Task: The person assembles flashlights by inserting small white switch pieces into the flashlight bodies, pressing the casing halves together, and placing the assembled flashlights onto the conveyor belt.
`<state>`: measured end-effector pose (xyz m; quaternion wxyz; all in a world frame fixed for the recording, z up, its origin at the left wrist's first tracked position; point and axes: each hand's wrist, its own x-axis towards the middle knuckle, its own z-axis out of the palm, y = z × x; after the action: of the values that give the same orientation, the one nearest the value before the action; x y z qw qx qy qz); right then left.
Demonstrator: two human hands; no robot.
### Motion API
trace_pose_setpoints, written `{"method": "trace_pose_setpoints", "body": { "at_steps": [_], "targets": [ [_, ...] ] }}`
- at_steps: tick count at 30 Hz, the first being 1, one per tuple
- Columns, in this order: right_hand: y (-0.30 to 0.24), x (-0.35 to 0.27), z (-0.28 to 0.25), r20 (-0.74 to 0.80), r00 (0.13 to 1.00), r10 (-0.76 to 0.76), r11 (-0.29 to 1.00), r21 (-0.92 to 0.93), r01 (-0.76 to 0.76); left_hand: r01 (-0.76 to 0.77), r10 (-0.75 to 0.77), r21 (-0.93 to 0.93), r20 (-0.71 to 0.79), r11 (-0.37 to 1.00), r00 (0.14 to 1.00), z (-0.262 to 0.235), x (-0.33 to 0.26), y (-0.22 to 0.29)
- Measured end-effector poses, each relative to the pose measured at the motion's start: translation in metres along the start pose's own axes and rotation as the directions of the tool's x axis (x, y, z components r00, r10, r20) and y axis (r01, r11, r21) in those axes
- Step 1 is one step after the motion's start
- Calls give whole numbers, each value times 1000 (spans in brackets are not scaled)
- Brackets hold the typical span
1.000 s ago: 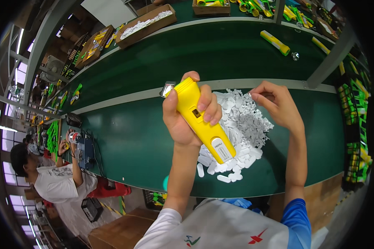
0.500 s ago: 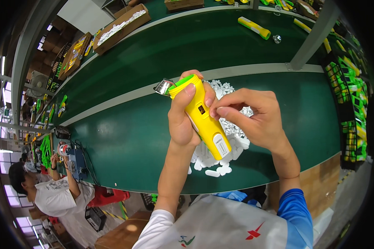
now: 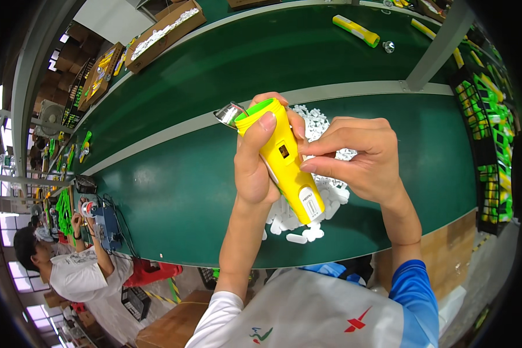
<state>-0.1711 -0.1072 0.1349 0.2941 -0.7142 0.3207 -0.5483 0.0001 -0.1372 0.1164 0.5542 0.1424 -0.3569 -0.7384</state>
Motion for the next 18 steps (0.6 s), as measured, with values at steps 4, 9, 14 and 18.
{"method": "trace_pose_setpoints", "body": {
  "at_steps": [4,9,14,18],
  "targets": [
    [0,0,-2,15,1000,-13,1000,-15,14,32,-31,-28,6,999,999,7,-3,7],
    [-1,3,-3,109,993,-38,999,-21,41,47,-50,60,54,997,997,7,-5,5],
    [6,3,2,21,1000,-21,999,39,20,86,-89,57,36,995,995,10,-8,3],
    [8,3,3,21,1000,-11,999,54,10,90,-92,53,26,994,995,7,-6,1]
  ]
}}
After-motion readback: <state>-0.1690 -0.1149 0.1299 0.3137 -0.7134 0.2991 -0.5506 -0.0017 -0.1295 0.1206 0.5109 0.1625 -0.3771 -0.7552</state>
